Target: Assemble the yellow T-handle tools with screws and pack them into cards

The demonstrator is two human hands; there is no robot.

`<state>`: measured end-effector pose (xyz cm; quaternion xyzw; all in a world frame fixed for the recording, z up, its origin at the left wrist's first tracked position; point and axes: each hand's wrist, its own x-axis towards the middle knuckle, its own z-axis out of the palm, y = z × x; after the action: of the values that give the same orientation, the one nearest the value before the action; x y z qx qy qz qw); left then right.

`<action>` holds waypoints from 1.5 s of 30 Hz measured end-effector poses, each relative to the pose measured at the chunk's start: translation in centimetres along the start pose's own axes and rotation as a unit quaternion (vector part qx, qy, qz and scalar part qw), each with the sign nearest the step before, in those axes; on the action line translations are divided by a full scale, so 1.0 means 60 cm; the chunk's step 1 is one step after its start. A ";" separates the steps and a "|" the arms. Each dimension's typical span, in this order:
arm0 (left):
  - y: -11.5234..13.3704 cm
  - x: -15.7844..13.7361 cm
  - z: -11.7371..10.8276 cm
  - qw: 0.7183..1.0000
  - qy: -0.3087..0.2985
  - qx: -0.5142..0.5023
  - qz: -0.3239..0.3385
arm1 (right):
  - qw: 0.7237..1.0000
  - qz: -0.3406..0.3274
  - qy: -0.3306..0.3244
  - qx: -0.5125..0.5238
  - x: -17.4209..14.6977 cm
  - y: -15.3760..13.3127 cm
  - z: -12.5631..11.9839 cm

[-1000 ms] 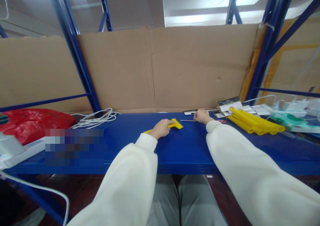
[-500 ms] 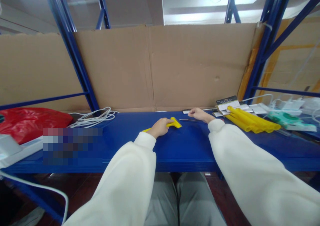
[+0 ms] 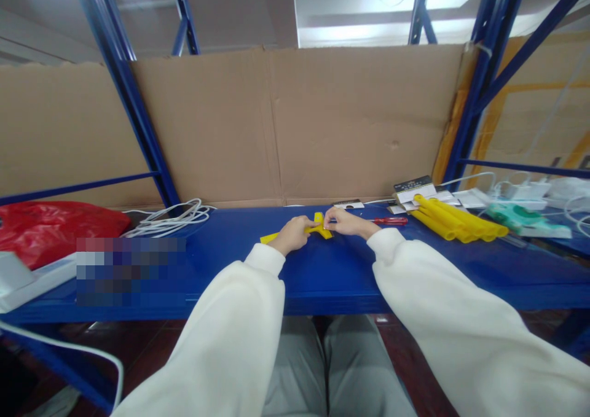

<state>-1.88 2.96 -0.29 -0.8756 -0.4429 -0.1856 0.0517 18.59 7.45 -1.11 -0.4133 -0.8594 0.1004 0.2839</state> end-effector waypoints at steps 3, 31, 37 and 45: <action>0.003 0.000 -0.001 1.000 0.000 -0.002 0.000 | 1.000 0.002 -0.001 0.005 -0.001 0.000 0.001; 0.009 -0.002 -0.007 1.000 -0.004 0.013 -0.010 | 0.969 0.184 0.027 0.162 -0.018 -0.063 0.003; 0.004 -0.001 -0.005 1.000 0.007 0.015 -0.006 | 0.948 0.215 0.039 0.232 -0.021 -0.068 0.002; 0.007 -0.001 -0.005 1.000 0.022 -0.003 0.002 | 0.916 0.254 0.014 0.311 -0.026 -0.063 -0.001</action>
<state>-1.67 2.59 -0.03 -0.8724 -0.4395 -0.2056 0.0592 16.92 3.88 -0.17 -0.5099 -0.6469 0.4252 0.3750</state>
